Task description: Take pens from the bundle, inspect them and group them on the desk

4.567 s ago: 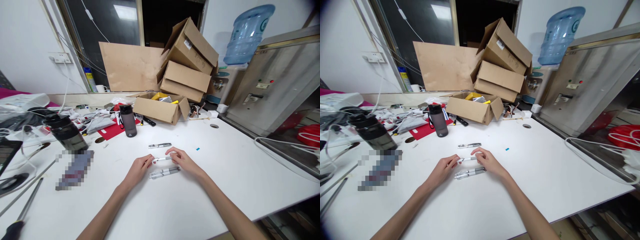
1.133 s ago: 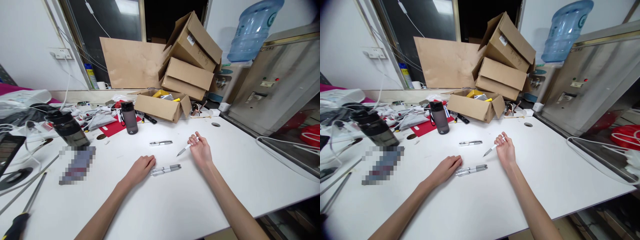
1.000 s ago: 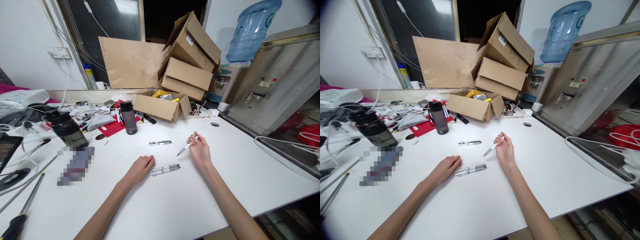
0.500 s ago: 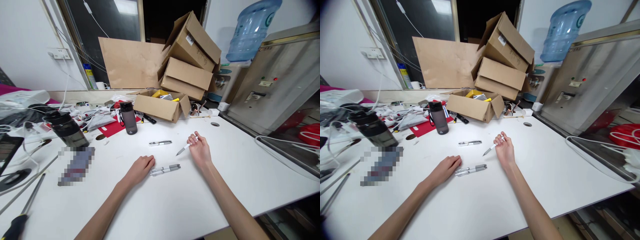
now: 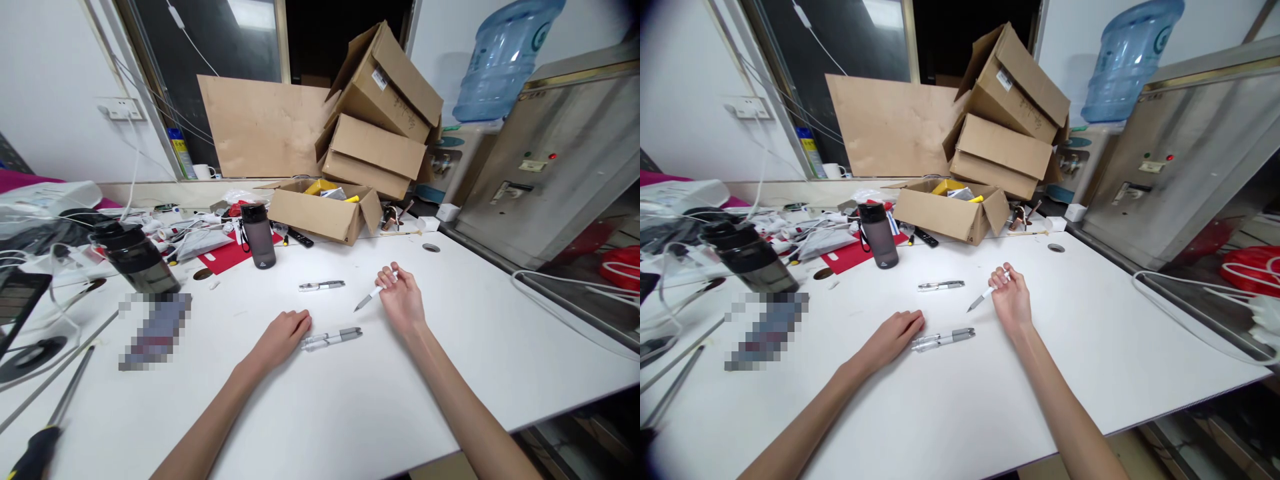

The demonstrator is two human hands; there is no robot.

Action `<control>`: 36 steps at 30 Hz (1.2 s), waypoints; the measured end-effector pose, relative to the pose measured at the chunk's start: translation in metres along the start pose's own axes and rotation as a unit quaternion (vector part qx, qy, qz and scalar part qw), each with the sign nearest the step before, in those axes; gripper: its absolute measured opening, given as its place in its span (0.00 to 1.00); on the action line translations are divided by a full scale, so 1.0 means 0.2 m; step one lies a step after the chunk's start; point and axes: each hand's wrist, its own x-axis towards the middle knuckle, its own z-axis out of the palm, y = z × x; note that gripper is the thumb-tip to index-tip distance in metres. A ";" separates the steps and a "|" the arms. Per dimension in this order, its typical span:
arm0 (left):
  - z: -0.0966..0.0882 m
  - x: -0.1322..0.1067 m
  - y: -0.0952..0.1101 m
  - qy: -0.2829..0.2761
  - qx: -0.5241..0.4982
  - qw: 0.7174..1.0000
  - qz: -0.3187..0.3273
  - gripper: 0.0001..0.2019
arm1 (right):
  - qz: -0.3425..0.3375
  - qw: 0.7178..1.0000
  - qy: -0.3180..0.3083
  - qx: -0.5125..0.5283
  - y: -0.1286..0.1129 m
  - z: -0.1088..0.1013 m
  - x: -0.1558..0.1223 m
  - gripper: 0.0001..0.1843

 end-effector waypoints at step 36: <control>-0.01 0.01 0.10 0.087 -0.245 0.965 0.041 0.13 | 0.051 0.800 -0.215 -0.558 0.16 0.03 -0.13 0.12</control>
